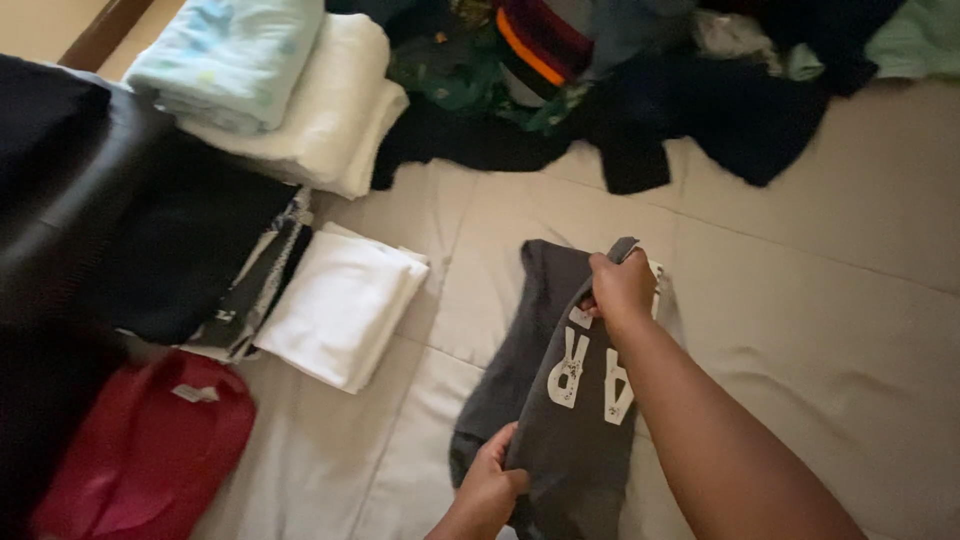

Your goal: Folding various pieces of laundry, including undershirts and t-shirts, on a bed.

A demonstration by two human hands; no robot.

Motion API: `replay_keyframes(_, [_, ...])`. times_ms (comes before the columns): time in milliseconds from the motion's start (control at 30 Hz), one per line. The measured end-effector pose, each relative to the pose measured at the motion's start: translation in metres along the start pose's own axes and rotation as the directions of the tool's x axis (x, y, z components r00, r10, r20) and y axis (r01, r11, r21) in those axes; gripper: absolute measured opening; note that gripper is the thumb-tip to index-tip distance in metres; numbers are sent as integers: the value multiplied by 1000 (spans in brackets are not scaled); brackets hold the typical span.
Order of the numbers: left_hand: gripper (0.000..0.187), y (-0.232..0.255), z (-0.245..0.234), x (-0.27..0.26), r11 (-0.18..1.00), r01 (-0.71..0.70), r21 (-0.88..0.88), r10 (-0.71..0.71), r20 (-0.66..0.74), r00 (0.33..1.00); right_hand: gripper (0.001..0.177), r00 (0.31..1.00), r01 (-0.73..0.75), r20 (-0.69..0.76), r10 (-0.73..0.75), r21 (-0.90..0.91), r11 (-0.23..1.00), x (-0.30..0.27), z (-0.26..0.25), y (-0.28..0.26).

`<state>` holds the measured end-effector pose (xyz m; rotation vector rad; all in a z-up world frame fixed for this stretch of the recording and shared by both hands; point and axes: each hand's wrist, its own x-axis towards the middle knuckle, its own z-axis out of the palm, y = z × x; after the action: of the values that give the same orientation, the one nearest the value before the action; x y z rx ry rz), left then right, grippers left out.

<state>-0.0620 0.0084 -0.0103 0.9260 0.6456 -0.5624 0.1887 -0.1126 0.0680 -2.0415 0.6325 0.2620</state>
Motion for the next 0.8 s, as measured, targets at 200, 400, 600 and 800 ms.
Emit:
replay_keyframes(200, [67,12,-34,3,981,145,126,-138,-64,988,37,999,14,33,-13,-29,999,0,44,-6])
replay_keyframes(400, [62,-14,-45,16,999,51,-3,-51,-126,991,32,999,38,16,-37,-14,999,-7,58,-11])
replay_keyframes(600, [49,12,-51,-3,961,-112,251,188,-303,934,31,987,160,-20,-160,5,987,13,79,9])
replay_keyframes(800, [40,15,-52,-8,863,-80,499,322,-422,847,33,979,170,105,-176,63,983,15,90,17])
